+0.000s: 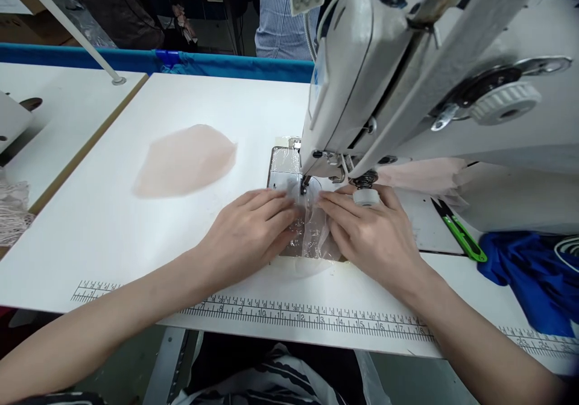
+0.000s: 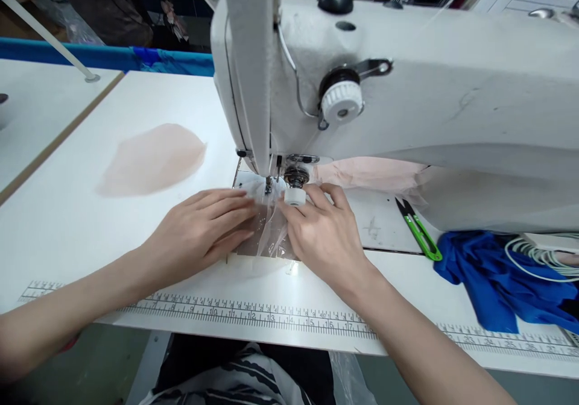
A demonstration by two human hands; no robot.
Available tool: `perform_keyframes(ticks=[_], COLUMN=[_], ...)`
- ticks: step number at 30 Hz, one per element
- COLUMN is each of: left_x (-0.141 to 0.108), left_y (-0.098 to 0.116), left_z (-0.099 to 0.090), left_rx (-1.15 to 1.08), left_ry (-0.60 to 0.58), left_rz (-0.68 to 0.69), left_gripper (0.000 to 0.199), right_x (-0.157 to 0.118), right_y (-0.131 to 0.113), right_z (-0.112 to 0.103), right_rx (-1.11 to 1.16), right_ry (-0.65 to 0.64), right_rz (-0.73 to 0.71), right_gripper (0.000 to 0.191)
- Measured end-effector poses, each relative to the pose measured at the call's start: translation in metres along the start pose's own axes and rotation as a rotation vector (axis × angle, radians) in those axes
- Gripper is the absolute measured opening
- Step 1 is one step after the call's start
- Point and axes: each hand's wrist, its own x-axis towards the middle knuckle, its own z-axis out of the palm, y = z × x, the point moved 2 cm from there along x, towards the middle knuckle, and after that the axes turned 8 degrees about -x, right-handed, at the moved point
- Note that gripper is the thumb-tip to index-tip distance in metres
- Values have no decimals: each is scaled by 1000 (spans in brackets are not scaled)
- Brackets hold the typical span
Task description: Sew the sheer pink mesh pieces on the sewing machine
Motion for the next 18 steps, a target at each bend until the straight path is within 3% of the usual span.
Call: perform_keyframes(ticks=[4,6,9,12,15,18], left_x=[-11,-12,-4,9,19,27], left_y=[19,25,22,8,-4,-8], left_z=[-13,-8,8,18,12,-1], left_rx=[-115,-23,79,-143,-467,-568], left_ry=[-323,-354,-255,-173,-179,-234], left_rz=[-32,6,49,-42,-258,-362], left_gripper=[39,28,17,28,32,28], right_x=[-4,-5,-5,-2,0,0], right_y=[-1,-1,2,7,8,6], right_z=[-17,-19,-18,-16,-17,-15], right_rx=[394,455,506,612,623,503], right_ry=[-346,-443,-451,-407,-337,-238], right_rz=[-72,-76,39,156,121,53], right_gripper=[14,3,18,19,10,10])
